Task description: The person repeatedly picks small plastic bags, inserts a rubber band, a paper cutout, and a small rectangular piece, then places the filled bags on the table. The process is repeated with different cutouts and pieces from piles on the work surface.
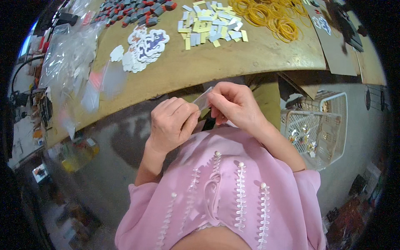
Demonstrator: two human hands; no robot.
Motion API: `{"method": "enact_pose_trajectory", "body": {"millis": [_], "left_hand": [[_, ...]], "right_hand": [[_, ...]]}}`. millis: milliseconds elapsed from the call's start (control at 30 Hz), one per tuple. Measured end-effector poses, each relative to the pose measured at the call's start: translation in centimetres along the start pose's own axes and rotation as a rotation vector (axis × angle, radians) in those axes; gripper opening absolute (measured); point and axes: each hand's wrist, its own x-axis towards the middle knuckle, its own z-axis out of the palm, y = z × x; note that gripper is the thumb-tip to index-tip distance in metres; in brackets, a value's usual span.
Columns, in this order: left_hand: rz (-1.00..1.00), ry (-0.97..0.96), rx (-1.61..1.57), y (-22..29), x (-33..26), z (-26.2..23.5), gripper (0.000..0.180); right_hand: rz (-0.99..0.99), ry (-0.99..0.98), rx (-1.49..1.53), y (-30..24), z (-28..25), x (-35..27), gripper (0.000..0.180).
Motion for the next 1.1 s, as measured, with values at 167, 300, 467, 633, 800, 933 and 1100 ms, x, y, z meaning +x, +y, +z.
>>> {"method": "enact_pose_trajectory", "body": {"millis": [167,300,467,633,800,933,1100], "left_hand": [[0.037,-0.029,-0.058,-0.2,-0.9,-1.1,0.012],[0.050,-0.078,-0.075,-0.5,-1.5,-2.5,0.011],[-0.061,-0.063,-0.260,-1.5,-0.7,-4.8,0.014],[-0.364,0.277,0.259,-9.3,2.0,-7.6,0.026],[-0.425,0.222,0.344,-13.6,2.0,-8.2,0.025],[-0.268,0.240,0.546,-14.1,2.2,-7.5,0.023],[-0.427,0.304,0.545,-14.9,1.8,-7.8,0.018]], "right_hand": [[-1.136,0.096,-0.857,-1.3,1.5,-0.9,0.034],[-0.917,-0.102,-1.130,-1.8,0.8,-1.5,0.025],[-0.893,-0.204,-1.054,-1.3,0.9,-1.2,0.027],[-0.785,-0.214,-0.980,0.2,0.7,-1.1,0.026],[-0.792,-0.156,-0.967,0.2,0.3,-1.3,0.025],[-0.805,-0.120,-0.982,0.5,0.0,-1.0,0.023],[-0.932,-0.055,-1.032,0.5,0.6,-0.5,0.027]]}}
